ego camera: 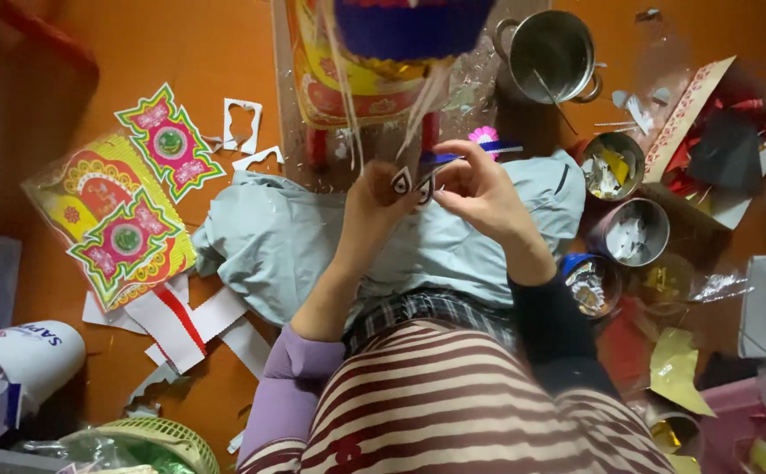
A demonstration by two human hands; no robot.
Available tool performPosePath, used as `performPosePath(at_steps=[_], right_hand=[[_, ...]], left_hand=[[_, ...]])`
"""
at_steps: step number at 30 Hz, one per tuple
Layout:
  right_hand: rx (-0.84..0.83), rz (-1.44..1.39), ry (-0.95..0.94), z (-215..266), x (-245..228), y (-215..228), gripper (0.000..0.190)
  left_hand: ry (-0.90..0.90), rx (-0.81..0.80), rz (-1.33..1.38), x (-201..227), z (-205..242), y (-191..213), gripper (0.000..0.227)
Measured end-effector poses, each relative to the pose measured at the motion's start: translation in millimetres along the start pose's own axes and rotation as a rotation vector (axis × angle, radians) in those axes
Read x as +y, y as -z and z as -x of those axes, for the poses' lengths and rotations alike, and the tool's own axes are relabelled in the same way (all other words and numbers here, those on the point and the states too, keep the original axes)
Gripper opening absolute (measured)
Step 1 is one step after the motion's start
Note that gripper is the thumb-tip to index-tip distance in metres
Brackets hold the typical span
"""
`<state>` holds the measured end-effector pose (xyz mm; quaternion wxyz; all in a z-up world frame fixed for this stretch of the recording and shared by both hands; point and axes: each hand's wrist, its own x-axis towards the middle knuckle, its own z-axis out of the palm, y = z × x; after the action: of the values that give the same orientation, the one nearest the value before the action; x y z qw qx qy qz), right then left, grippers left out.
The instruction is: Assembling and decorating traditional paper lanterns by gluing on various paper elements.
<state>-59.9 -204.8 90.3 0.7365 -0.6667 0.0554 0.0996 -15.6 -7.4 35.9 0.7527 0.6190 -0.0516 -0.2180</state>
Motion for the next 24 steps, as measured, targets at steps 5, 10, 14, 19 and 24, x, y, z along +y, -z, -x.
performPosePath(at_steps=[5, 10, 14, 19, 24], right_hand=[[0.036, 0.014, 0.017, -3, 7, 1, 0.061], [0.099, 0.108, 0.074, -6, 22, 5, 0.06], [0.157, 0.051, 0.073, -10, 31, 2, 0.064], [0.287, 0.112, 0.085, -11, 43, -4, 0.061], [0.466, 0.247, 0.114, -14, 46, -6, 0.055]], left_hand=[[-0.017, 0.021, 0.04, -7, -2, -5, 0.027], [-0.061, 0.044, 0.068, -28, -7, -8, 0.029], [-0.054, 0.127, -0.151, -32, -6, -14, 0.029], [-0.04, 0.204, -0.08, -42, -4, -21, 0.029], [-0.077, 0.268, -0.158, -55, -6, -20, 0.029]])
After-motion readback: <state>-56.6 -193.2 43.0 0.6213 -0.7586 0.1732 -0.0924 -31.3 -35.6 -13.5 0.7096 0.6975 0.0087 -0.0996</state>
